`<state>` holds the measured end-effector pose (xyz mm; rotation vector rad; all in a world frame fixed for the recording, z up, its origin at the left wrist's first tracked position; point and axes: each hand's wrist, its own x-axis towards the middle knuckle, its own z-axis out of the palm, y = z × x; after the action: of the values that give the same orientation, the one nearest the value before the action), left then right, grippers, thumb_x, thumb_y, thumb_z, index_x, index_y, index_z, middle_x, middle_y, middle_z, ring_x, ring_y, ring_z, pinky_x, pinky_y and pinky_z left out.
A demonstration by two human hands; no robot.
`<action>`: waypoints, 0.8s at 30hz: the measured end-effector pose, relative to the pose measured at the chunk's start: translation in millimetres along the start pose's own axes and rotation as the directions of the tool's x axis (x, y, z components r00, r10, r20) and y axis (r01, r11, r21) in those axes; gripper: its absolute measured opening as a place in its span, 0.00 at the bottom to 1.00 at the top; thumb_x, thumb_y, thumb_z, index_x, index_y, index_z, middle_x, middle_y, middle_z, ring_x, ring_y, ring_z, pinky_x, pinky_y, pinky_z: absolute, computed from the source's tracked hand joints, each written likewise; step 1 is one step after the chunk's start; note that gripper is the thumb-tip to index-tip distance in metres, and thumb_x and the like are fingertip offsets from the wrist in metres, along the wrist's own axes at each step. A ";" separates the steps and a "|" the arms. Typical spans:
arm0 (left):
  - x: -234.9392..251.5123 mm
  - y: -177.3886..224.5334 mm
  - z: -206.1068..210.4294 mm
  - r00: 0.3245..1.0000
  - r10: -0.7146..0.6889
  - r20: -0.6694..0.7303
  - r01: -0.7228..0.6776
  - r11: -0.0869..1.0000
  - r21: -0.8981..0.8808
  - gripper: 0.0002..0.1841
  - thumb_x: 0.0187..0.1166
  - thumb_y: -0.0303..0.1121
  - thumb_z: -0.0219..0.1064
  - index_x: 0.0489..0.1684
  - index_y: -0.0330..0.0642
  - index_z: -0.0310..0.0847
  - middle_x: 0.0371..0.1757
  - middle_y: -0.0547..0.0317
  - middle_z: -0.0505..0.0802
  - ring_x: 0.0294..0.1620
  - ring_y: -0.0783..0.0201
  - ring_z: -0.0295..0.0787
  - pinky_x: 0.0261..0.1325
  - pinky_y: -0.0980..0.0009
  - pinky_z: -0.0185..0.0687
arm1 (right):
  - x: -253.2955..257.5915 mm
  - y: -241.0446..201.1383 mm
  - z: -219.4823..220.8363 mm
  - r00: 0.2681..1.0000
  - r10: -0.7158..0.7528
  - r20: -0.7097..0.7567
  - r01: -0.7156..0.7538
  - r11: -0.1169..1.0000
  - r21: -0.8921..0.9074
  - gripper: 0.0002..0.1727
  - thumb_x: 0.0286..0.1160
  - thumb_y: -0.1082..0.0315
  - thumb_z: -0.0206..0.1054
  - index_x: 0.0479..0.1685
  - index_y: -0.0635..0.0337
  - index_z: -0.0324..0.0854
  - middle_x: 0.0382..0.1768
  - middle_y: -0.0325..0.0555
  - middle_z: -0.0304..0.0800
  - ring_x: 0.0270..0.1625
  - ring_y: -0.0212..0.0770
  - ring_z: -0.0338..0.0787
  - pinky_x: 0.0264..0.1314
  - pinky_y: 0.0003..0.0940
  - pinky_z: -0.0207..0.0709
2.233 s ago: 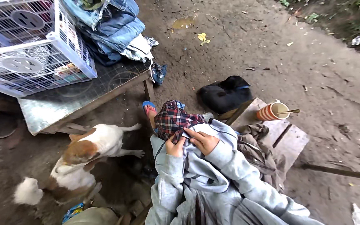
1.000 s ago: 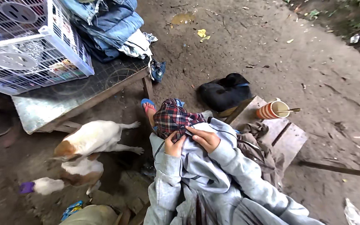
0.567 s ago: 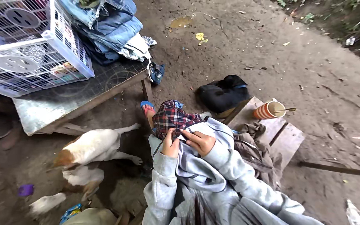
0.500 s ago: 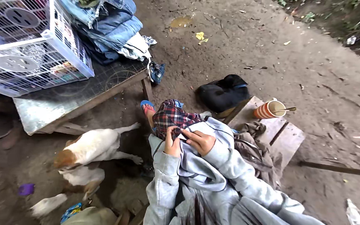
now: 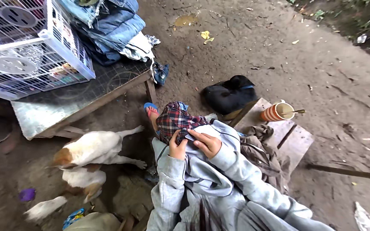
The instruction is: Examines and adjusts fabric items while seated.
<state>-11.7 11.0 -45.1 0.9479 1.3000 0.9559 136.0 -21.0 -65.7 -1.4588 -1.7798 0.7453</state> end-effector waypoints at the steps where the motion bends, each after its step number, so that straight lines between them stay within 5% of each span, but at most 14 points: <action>1: 0.6 0.1 0.7 1.000 0.003 -0.006 -0.003 1.000 -0.003 0.24 0.69 0.13 0.59 0.67 0.11 0.70 0.61 0.33 0.85 0.60 0.74 0.81 0.67 0.81 0.73 | -0.2 -0.6 -0.6 1.000 0.011 0.004 -0.011 1.000 -0.009 0.25 0.87 0.56 0.55 0.75 0.59 0.82 0.45 0.60 0.95 0.35 0.55 0.94 0.38 0.53 0.86; 8: 1.6 -3.5 2.0 0.998 -0.009 -0.061 0.006 0.999 -0.050 0.18 0.63 0.09 0.62 0.55 0.11 0.76 0.49 0.44 0.90 0.49 0.81 0.84 0.58 0.84 0.78 | -3.1 -9.1 -6.9 0.995 0.084 0.044 -0.080 0.993 -0.086 0.29 0.85 0.56 0.61 0.79 0.64 0.76 0.47 0.63 0.94 0.31 0.59 0.93 0.34 0.57 0.85; 13: 2.5 -4.8 3.3 0.995 -0.012 -0.102 0.009 1.000 -0.025 0.13 0.63 0.10 0.65 0.47 0.13 0.80 0.40 0.51 0.92 0.43 0.83 0.84 0.53 0.85 0.79 | 0.0 -8.5 -8.6 0.996 0.059 0.069 -0.055 0.997 -0.060 0.24 0.85 0.59 0.59 0.77 0.54 0.81 0.42 0.63 0.93 0.31 0.59 0.92 0.33 0.57 0.84; 17: 4.1 -8.3 1.5 0.998 0.027 -0.057 -0.027 1.000 -0.007 0.16 0.67 0.12 0.65 0.52 0.11 0.79 0.48 0.42 0.91 0.49 0.80 0.84 0.59 0.83 0.78 | 4.4 2.0 -9.2 0.998 -0.002 0.067 -0.010 0.984 0.176 0.24 0.89 0.62 0.53 0.73 0.66 0.81 0.62 0.59 0.92 0.55 0.46 0.96 0.61 0.43 0.86; 18: 4.2 -9.3 0.9 0.998 0.044 -0.041 -0.044 0.999 -0.015 0.16 0.66 0.12 0.64 0.53 0.10 0.78 0.49 0.41 0.90 0.50 0.79 0.84 0.60 0.83 0.77 | 5.2 1.2 -10.6 0.996 0.020 0.082 -0.040 0.967 0.251 0.24 0.88 0.62 0.53 0.73 0.68 0.80 0.63 0.56 0.92 0.53 0.38 0.94 0.59 0.35 0.84; 21: 3.7 -7.4 1.0 0.998 0.052 -0.025 -0.053 0.997 -0.051 0.17 0.65 0.12 0.63 0.53 0.11 0.78 0.47 0.47 0.91 0.49 0.83 0.84 0.59 0.84 0.77 | 7.1 -2.8 -13.7 0.984 0.109 0.144 -0.159 0.898 0.410 0.25 0.86 0.63 0.53 0.73 0.71 0.79 0.44 0.45 0.92 0.31 0.18 0.76 0.38 0.18 0.72; 24: 3.1 -8.0 1.5 0.999 0.042 -0.035 -0.044 0.996 -0.072 0.16 0.64 0.12 0.63 0.51 0.12 0.79 0.45 0.49 0.92 0.47 0.84 0.85 0.58 0.85 0.78 | 5.5 -1.8 -13.0 0.986 0.100 0.130 -0.139 0.931 0.337 0.25 0.85 0.62 0.55 0.73 0.68 0.79 0.37 0.45 0.91 0.28 0.24 0.78 0.36 0.24 0.74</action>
<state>-9.9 11.3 -53.6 0.9105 1.2685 1.0491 144.9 -15.9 -55.7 -1.3151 -1.5500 1.1595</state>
